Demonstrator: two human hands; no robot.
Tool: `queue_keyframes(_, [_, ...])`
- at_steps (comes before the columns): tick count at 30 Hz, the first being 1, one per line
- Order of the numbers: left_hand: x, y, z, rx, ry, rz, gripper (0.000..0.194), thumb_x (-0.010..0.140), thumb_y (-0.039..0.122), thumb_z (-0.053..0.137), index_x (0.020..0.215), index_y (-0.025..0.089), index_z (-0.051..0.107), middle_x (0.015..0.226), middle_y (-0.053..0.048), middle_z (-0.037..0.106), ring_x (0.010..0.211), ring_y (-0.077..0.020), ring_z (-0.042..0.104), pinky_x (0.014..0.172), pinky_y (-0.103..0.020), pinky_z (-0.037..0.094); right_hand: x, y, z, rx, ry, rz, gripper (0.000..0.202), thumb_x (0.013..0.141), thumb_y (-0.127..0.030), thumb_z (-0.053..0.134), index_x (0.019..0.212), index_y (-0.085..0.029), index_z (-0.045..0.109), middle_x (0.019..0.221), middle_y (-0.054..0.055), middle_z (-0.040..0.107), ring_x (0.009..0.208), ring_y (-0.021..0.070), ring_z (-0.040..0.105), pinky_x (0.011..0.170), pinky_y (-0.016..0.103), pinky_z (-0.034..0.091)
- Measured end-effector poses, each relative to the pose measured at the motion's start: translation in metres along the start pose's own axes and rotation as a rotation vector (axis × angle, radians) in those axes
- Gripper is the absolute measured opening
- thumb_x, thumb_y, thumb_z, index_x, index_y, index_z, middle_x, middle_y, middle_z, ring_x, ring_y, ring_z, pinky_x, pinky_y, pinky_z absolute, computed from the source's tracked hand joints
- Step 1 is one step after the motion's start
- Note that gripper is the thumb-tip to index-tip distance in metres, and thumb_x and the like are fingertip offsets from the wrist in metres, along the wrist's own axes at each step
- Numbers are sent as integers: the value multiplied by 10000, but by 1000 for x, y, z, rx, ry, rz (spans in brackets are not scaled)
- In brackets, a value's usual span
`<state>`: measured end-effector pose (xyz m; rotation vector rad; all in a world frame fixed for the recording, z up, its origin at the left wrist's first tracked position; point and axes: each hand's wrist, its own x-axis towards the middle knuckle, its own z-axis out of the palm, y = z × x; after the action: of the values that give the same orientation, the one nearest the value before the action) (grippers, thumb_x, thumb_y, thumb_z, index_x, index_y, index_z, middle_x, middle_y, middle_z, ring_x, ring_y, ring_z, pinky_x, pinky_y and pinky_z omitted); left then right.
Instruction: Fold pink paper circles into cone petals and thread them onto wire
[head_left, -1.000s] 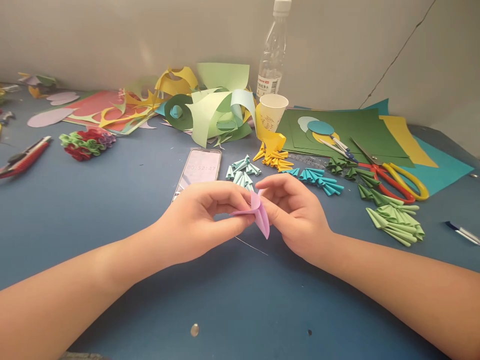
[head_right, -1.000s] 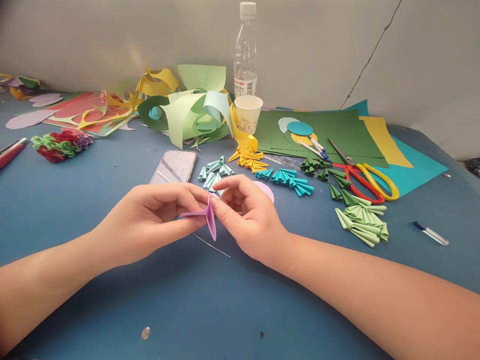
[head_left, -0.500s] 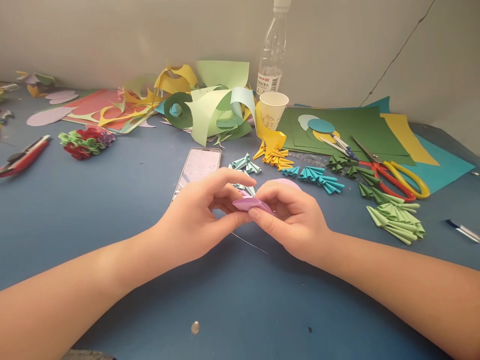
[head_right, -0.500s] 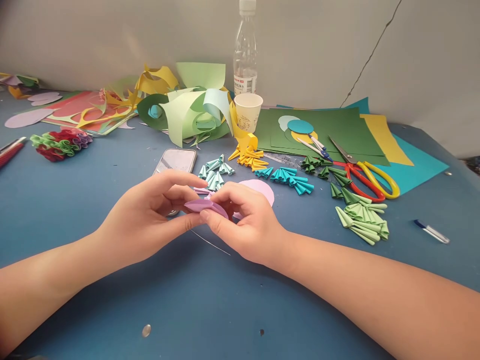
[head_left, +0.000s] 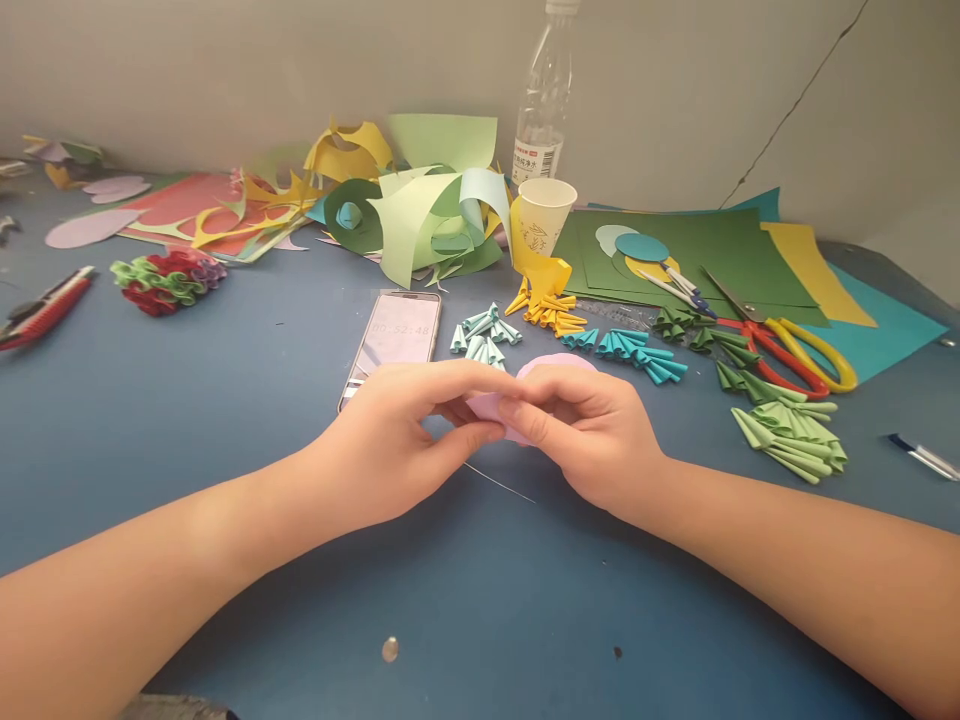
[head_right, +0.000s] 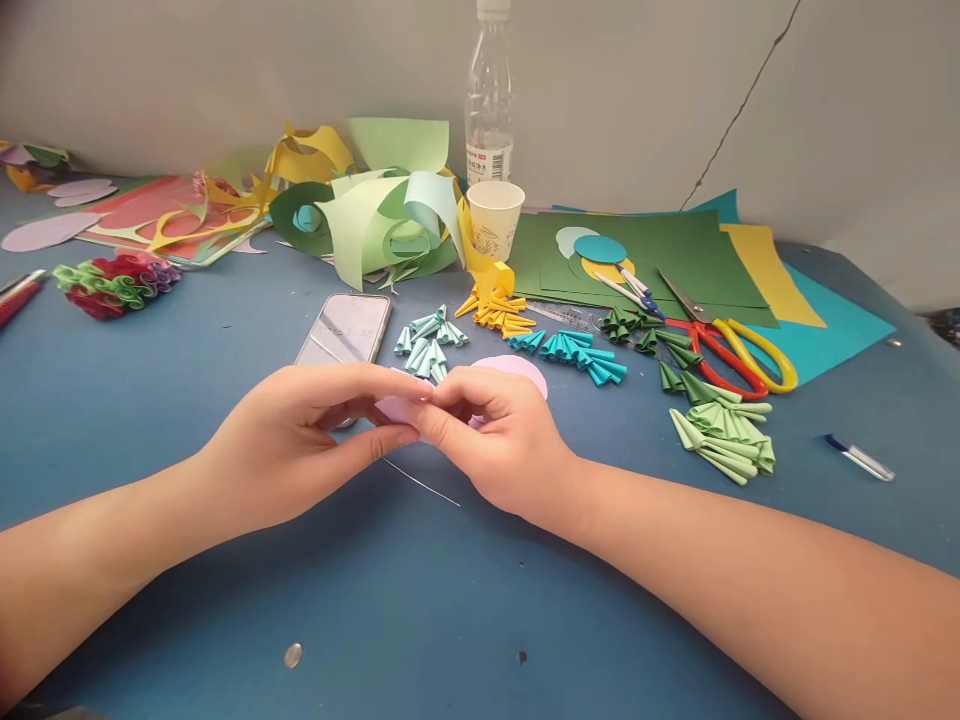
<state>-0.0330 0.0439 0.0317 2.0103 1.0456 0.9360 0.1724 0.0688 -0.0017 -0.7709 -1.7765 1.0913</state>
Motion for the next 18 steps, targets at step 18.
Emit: queue_keyframes(18, [-3,13,4,-164,69,-269,228,890,247,765,1107,182,741,893,-17,804,800,-145,746,726,-224,633,-1,2,-1,-130,-18,-102,280,981,-284,682,728,-181,621,658,5,598,647,143,533,598,299,396])
